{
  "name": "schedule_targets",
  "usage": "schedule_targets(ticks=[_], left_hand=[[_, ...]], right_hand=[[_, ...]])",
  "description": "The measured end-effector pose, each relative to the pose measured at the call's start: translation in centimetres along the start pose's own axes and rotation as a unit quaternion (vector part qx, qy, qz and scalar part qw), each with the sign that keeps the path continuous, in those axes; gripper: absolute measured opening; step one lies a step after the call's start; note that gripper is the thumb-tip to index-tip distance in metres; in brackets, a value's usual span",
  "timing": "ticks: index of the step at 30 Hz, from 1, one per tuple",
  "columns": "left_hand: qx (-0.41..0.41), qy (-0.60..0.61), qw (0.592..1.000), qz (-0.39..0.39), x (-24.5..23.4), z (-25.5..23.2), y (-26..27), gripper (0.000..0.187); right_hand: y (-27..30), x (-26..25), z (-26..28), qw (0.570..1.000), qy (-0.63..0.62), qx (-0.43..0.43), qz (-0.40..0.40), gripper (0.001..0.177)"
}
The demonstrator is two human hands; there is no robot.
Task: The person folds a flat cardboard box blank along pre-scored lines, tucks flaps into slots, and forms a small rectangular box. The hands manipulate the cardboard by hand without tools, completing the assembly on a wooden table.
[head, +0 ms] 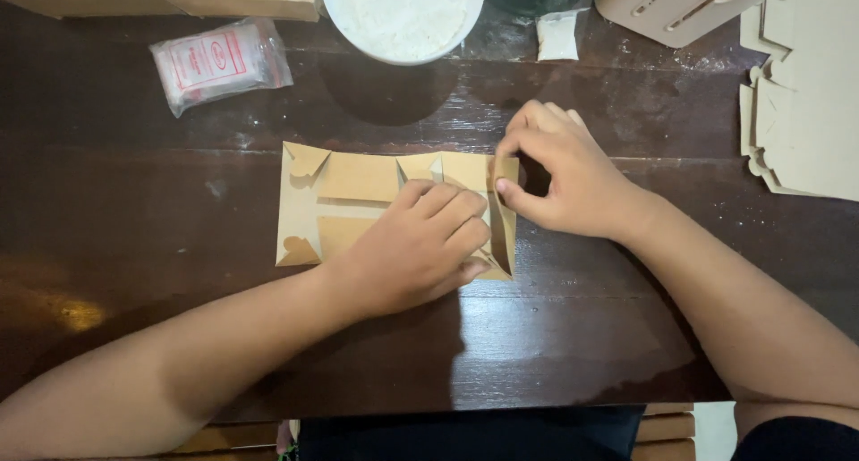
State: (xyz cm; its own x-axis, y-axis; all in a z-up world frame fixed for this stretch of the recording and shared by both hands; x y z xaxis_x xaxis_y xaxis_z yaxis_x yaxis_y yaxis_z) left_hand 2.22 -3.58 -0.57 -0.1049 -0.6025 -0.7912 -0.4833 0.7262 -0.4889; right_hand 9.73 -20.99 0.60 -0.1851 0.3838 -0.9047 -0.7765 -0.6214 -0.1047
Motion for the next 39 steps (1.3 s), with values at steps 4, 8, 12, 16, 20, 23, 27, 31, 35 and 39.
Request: schedule_targets(ticks=[4, 8, 12, 16, 20, 23, 27, 31, 35, 39], left_hand=[[0.022, 0.006, 0.999, -0.034, -1.4, -0.9, -0.9, 0.025], [0.093, -0.126, 0.987, -0.032, -2.5, -2.1, -2.2, 0.021], [0.1, -0.141, 0.985, -0.027, -2.3, -2.6, -2.7, 0.02], [0.104, -0.135, 0.985, -0.035, -2.2, -2.5, -2.3, 0.024], [0.124, -0.076, 0.989, -0.01, -1.9, -2.8, -1.9, 0.023], [0.113, -0.038, 0.993, 0.017, -1.3, -2.6, -1.5, 0.025], [0.135, -0.086, 0.987, -0.018, -2.2, -2.9, -1.4, 0.023], [0.117, -0.064, 0.991, -0.013, -1.8, -2.9, -1.4, 0.024], [0.099, 0.004, 0.995, 0.017, -0.2, -2.9, 0.0, 0.016], [0.055, 0.102, 0.992, 0.058, 1.0, -2.4, 0.7, 0.029]], right_hand=[[-0.1, -0.3, 0.5, 1.0, 0.002, -0.008, -0.012, 0.028], [-0.1, 0.1, 0.3, 1.0, 0.029, 0.004, 0.012, 0.029], [-0.2, -0.1, 0.8, 0.999, 0.034, 0.002, 0.011, 0.027], [-0.2, 0.0, 0.6, 0.999, 0.029, 0.006, 0.014, 0.032], [0.1, 0.2, 0.6, 0.999, 0.032, 0.0, 0.012, 0.032], [0.0, 0.1, 0.6, 0.999, 0.031, 0.0, 0.009, 0.032], [0.0, 0.0, 0.8, 0.999, 0.032, -0.006, -0.003, 0.027], [0.1, 0.0, 0.8, 0.999, 0.036, -0.013, -0.011, 0.026], [0.4, 0.2, 1.3, 0.995, 0.057, -0.07, -0.052, 0.026], [0.6, 0.3, 1.7, 0.988, 0.086, -0.103, -0.078, 0.013]])
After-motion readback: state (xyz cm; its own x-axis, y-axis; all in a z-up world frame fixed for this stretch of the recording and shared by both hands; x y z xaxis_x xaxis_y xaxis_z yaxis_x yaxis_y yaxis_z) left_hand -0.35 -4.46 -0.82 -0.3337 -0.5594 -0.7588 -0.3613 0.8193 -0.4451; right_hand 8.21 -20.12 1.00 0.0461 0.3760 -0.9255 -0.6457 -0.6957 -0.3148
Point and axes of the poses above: each hand's wrist, its own y-axis away from the middle knuckle, its own x-axis out of the palm, z = x × y, the point moved 5 cm from there along -y, towards the middle knuckle, and after that the axes turned 13 degrees about y, right-handed, at the moved point
